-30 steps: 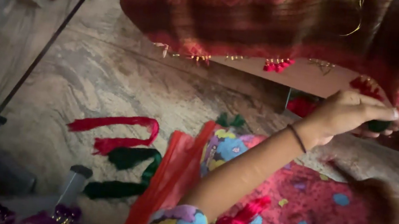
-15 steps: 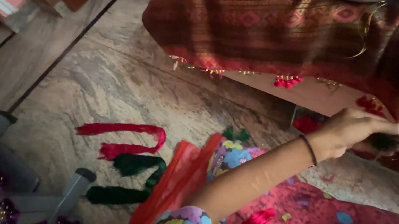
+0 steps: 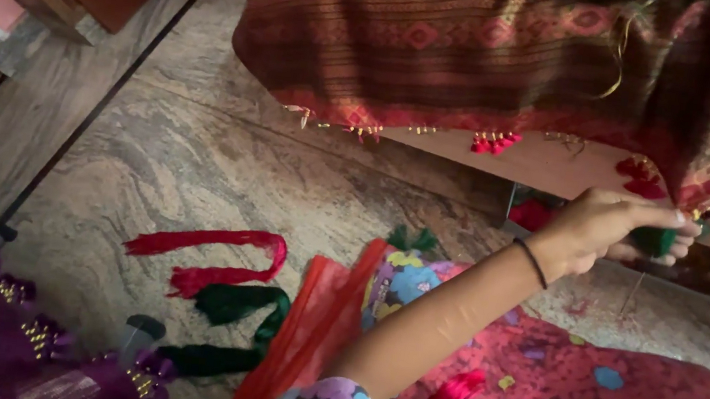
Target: Attaching and trimming decorative tassels on the edge of a sari cloth.
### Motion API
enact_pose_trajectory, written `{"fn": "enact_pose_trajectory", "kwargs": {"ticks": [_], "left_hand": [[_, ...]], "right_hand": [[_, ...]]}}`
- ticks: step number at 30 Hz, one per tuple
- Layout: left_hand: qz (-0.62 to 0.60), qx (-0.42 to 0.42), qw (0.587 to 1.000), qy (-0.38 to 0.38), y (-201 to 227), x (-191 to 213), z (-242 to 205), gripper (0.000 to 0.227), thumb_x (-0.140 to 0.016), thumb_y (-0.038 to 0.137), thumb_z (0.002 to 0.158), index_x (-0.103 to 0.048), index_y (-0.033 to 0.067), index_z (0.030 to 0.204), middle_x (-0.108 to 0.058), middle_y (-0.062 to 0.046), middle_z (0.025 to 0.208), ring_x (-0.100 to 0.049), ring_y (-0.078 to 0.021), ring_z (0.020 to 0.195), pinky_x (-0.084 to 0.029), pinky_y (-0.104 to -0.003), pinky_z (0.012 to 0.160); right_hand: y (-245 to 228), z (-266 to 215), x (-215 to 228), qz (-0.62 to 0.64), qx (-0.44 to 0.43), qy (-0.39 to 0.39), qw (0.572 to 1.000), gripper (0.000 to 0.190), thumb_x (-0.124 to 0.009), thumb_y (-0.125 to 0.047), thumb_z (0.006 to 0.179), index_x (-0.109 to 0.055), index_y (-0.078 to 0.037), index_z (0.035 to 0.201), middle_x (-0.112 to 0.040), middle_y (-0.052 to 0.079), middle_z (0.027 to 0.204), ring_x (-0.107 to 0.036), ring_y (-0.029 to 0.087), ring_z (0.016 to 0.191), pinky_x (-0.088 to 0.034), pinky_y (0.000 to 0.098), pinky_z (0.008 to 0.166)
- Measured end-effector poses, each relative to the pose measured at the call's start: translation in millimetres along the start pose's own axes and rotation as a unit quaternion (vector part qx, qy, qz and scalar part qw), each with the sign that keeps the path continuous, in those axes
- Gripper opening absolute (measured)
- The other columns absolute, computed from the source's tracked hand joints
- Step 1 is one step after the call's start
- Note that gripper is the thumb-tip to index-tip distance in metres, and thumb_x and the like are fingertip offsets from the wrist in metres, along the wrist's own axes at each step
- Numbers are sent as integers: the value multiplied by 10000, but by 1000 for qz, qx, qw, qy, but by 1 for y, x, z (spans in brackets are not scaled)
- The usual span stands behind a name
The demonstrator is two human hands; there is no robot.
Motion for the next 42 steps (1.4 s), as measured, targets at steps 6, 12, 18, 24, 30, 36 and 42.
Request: {"fn": "enact_pose_trajectory", "kwargs": {"ticks": [6, 12, 18, 24, 30, 36, 42], "left_hand": [[61, -33, 996, 60, 10, -28, -13, 219, -710, 177, 1003, -773, -29, 1042, -769, -94, 949, -715, -157, 846, -600, -290, 738], [384, -128, 906, 128, 21, -34, -23, 273, -720, 384, 988, -834, 137, 964, -753, 9, 782, -651, -90, 662, -509, -256, 632], [445, -225, 861, 102, 46, -40, -27, 254, -695, 422, 977, -823, 202, 984, -753, 60, 805, -685, -54, 758, -553, -239, 705], [437, -250, 861, 73, 46, -35, -23, 205, -709, 356, 1006, -822, 189, 1036, -788, 41, 840, -707, -53, 806, -576, -216, 781], [230, -112, 967, 6, 23, -21, -20, 229, -693, 230, 1029, -797, 32, 1077, -803, -77, 1048, -740, -155, 1046, -562, -296, 975], [138, -81, 987, -10, 6, -16, -17, 250, -654, 187, 1065, -774, -31, 1088, -780, -115, 1087, -719, -171, 1097, -526, -317, 1046], [205, -138, 968, 41, 17, -36, -35, 265, -643, 212, 1079, -772, -19, 1099, -787, -100, 1054, -725, -143, 1021, -550, -290, 966]], "right_hand": [[267, 147, 73, 72, 2, -5, 997, 502, -505, -186, 1012, -544, -19, 1483, -686, 285, 1245, -699, 366, 1038, -550, 505, 899], [356, 253, 153, 95, -34, -111, 989, 552, -508, -271, 1075, -548, -17, 1564, -729, 381, 1239, -750, 472, 1001, -576, 579, 879], [354, 254, 158, 197, 30, -13, 980, 478, -517, -329, 1148, -513, 82, 1393, -644, 142, 1089, -632, 217, 987, -516, 398, 849], [335, 233, 160, 441, -14, -283, 852, 450, -528, -210, 1234, -471, 176, 1460, -640, 346, 1013, -654, 368, 903, -542, 484, 740], [216, 159, 109, 109, -174, -19, 979, 418, -533, -128, 999, -605, 25, 1382, -765, 224, 1025, -738, 340, 954, -628, 500, 803], [274, 160, 108, 62, -110, -5, 992, 341, -637, -145, 995, -734, -34, 1302, -763, 158, 1024, -561, 230, 778, -488, 384, 639], [410, 142, 47, -5, 40, -44, 998, 244, -653, -189, 938, -799, -19, 1034, -763, 109, 936, -679, 188, 838, -558, 333, 738]]}}
Point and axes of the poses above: each hand's wrist, its own z-axis towards the middle knuckle, its own x-axis out of the back of the hand, y = z × x, the point moved 1 cm from there along z, towards the middle knuckle
